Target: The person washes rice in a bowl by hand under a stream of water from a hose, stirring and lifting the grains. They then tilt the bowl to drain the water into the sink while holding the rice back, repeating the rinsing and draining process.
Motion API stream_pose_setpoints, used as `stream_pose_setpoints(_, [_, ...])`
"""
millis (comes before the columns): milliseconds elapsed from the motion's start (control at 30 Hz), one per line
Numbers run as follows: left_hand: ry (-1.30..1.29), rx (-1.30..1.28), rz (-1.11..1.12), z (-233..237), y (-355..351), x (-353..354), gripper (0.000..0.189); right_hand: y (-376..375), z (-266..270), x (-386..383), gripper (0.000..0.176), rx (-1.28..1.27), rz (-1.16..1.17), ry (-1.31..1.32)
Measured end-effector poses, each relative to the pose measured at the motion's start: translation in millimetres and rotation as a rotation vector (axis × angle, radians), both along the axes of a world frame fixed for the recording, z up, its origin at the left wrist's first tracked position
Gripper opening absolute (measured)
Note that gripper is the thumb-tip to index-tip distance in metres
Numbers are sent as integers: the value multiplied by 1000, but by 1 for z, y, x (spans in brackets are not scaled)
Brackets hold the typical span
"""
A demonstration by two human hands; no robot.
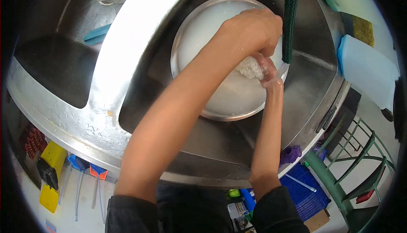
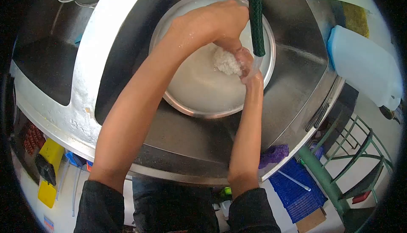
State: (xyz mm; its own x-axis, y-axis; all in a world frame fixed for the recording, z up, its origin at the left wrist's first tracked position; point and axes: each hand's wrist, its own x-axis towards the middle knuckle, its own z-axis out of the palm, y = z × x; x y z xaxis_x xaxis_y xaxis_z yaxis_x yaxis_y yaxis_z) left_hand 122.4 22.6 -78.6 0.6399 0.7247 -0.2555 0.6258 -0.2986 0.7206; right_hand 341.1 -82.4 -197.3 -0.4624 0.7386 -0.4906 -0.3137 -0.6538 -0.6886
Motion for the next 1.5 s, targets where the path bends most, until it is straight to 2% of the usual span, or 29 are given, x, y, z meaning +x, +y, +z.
stream_pose_setpoints(67, [13,-36,-12,3,-1,-1,24,13,59,-52,60,31,118,-902])
stream_pose_setpoints(100, [10,-38,-13,2,-2,0,24,12,66,-54,60,28,118,-906])
stream_pose_setpoints(167, [-69,-25,-11,0,-1,-3,34,13,78,-57,59,197,421,-1232])
stream_pose_setpoints(200, [-70,-25,-7,0,-2,-3,34,13,88,-62,59,200,424,-1233])
stream_pose_setpoints(267, [1,-56,-13,2,-1,-4,32,12,104,-70,54,-97,348,-1382])
stream_pose_setpoints(300, [0,-54,-9,3,-1,-6,32,6,103,-67,54,-93,350,-1384])
stream_pose_setpoints(367, [12,-42,-26,6,-1,-7,31,-10,96,-55,52,-28,113,-1197])
stream_pose_setpoints(400, [7,-41,-24,8,-1,-8,31,-17,101,-58,52,-27,115,-1201])
stream_pose_setpoints(467, [-5,-78,-26,10,-1,-9,29,-38,112,-69,53,9,-167,-1094])
stream_pose_setpoints(500, [-10,-76,-24,10,-1,-9,29,-48,118,-73,62,-97,-200,-1049])
stream_pose_setpoints(533, [-17,-69,-24,10,-1,-10,28,-60,124,-78,62,-93,-198,-1052])
stream_pose_setpoints(600, [-22,-61,-18,11,0,-12,28,-86,131,-87,70,-268,-543,-788])
stream_pose_setpoints(633, [-31,-68,-26,12,0,-12,27,-99,133,-91,70,-267,-536,-787])
stream_pose_setpoints(700, [-38,-84,-33,12,-1,-13,27,-123,132,-95,75,-427,-745,-483])
stream_pose_setpoints(733, [-40,-95,-34,13,-1,-13,26,-129,128,-96,75,-431,-742,-485])
stream_pose_setpoints(833, [-36,-114,-24,17,-2,-15,26,-136,108,-96,71,-913,-923,13])
stream_pose_setpoints(867, [-31,-122,-17,18,-2,-16,25,-134,94,-94,71,-913,-921,13])
stream_pose_setpoints(933, [-35,-116,-8,19,-2,-17,25,-123,68,-93,73,-1188,-1073,271])
stream_pose_setpoints(1067, [-33,-129,-25,17,-1,-16,27,-99,38,-110,65,-1292,-1015,351])
stream_pose_setpoints(1133, [-49,-128,-11,16,-3,-17,27,-100,21,-124,61,-893,-838,239])
stream_pose_setpoints(1167, [-63,-121,-1,18,-3,-18,27,-94,24,-134,61,-892,-829,236])
stream_pose_setpoints(1233, [-55,-144,4,22,-3,-21,27,-79,36,-155,58,-792,-948,-24])
stream_pose_setpoints(1333, [-69,-153,31,18,-5,-19,27,-101,-21,-125,57,-767,-893,131])
stream_pose_setpoints(1500, [-79,-151,53,13,-1,-15,30,-101,-36,-125,56,-685,-789,70])
